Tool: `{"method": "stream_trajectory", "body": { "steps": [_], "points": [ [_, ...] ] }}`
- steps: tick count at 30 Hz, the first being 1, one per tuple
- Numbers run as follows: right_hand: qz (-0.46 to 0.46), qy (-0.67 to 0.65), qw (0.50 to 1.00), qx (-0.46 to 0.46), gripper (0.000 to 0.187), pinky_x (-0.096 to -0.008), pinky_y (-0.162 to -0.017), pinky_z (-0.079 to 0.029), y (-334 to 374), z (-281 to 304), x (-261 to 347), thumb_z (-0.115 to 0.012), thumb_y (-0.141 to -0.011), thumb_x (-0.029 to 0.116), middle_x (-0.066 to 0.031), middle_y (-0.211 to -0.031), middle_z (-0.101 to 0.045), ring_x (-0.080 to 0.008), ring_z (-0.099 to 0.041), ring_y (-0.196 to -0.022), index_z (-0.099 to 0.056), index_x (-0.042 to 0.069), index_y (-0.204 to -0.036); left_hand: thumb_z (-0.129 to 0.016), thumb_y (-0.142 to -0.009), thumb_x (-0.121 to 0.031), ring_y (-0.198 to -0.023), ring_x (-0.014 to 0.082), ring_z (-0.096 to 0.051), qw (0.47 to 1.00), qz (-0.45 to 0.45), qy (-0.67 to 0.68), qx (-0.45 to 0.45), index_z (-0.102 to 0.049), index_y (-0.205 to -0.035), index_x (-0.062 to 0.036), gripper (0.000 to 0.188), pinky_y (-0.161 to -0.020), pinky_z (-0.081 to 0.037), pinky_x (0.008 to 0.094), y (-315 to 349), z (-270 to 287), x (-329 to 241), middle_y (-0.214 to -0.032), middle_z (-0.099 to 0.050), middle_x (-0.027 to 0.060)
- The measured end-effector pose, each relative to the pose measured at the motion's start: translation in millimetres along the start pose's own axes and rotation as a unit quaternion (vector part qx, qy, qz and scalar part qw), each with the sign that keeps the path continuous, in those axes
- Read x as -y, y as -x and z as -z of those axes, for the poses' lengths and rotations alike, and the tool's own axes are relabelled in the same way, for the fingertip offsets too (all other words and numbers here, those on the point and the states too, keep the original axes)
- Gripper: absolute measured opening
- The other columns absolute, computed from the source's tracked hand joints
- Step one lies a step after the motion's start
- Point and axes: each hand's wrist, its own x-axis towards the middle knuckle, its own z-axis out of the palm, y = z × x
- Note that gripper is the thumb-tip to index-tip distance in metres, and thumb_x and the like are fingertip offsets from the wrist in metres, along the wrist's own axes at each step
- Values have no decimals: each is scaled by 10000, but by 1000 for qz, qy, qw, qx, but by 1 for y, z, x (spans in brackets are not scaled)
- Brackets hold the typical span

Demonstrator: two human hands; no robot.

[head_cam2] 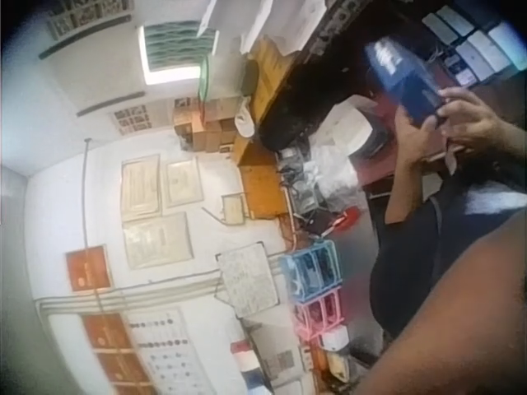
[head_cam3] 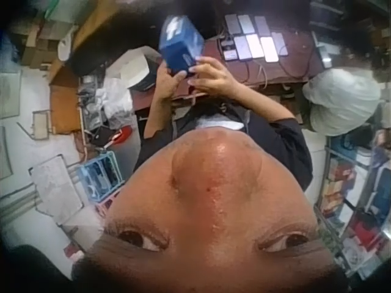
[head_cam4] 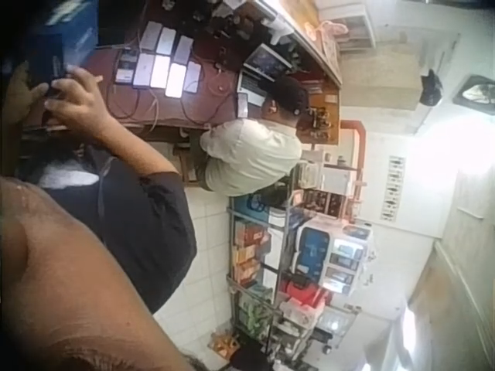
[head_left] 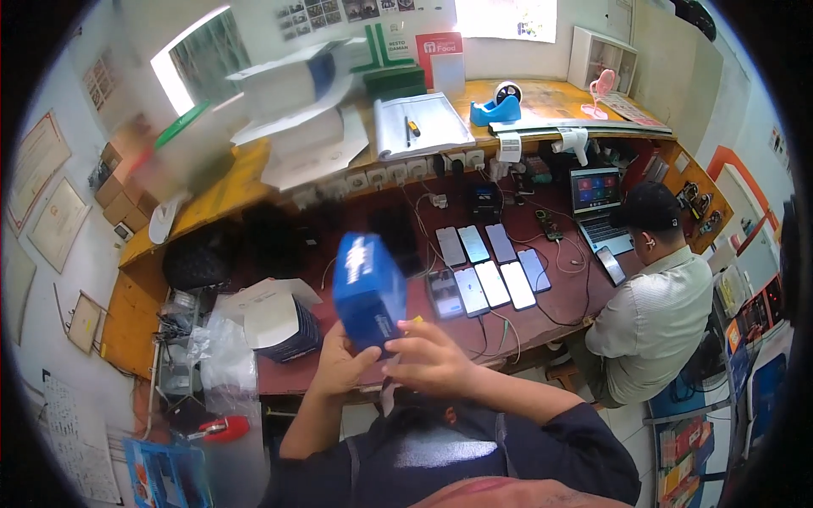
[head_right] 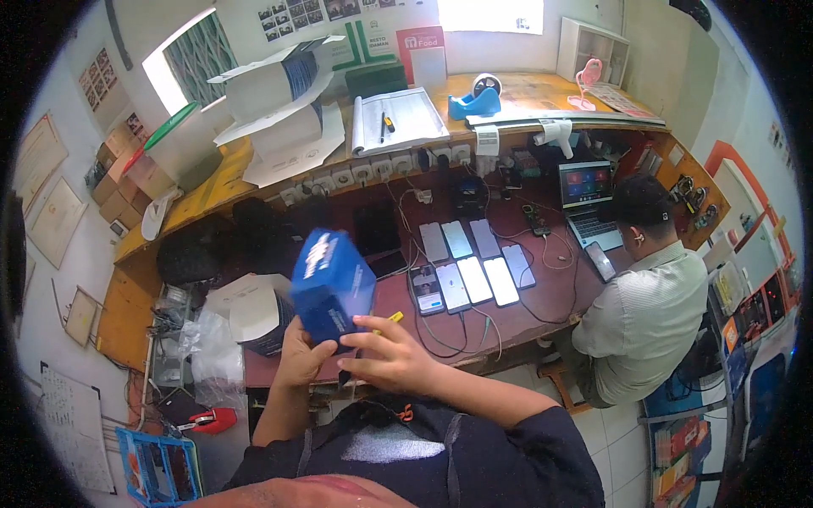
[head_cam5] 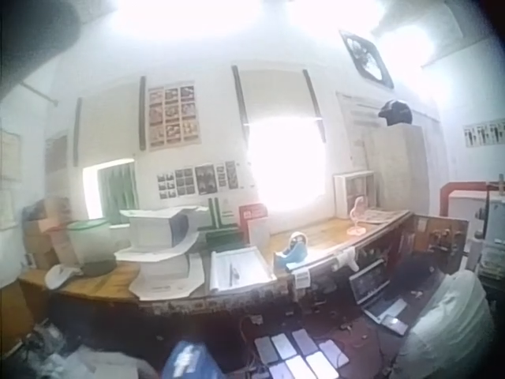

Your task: Assembling cardboard food boxes for packaging.

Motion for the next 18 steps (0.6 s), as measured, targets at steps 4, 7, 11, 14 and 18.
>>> {"method": "stream_trajectory", "body": {
  "steps": [4, 7, 11, 14, 18],
  "points": [
    [20, -47, 999, 1, 494, -491, -1007, -467, 6, -13, 2, -813, -658, 198, -69, -1304, -567, -369, -448, -1324, -685, 154, -1133, -601, -868, -188, -1123, 245, -607, 988, 24, 152, 14, -433, -1344, 13, 543, -989, -485, 381, -11, 3, -14, -1247, -587, 139],
    [40, -27, 999, -4, 462, -527, -1035, -428, 3, -10, 2, -774, -722, 214, -146, -1349, -541, -442, -455, -1305, -670, 86, -1154, -565, -889, -206, -1099, 244, -609, 994, 14, 111, -1, -446, -1332, 12, 508, -975, -481, 363, -14, 2, -8, -1210, -596, 133],
    [-15, 35, 999, 0, 471, -556, -1055, -387, 0, -7, 0, -692, -833, 347, -201, -1408, -482, -443, -457, -1298, -638, 93, -1225, -495, -950, -195, -1032, 213, -620, 998, -56, 8, -8, -506, -1239, 11, 355, -891, -509, 346, -5, -1, 18, -1153, -614, 122],
    [-41, 46, 997, -35, 476, -546, -1051, -393, 3, -13, -8, -654, -875, 372, -233, -1426, -454, -425, -472, -1285, -616, 109, -1269, -441, -1005, -210, -1007, 209, -622, 994, -103, -34, -6, -507, -1195, 5, 294, -878, -519, 362, 1, -16, 34, -1137, -614, 129],
    [-72, 41, 995, -50, 467, -486, -1051, -413, 5, -18, -12, -693, -841, 280, -239, -1437, -443, -433, -473, -1277, -622, 99, -1265, -384, -1046, -228, -1104, 211, -577, 997, -68, -7, 27, -458, -1274, -14, 321, -947, -481, 364, 7, -16, 52, -1248, -559, 124]
  ]
}}
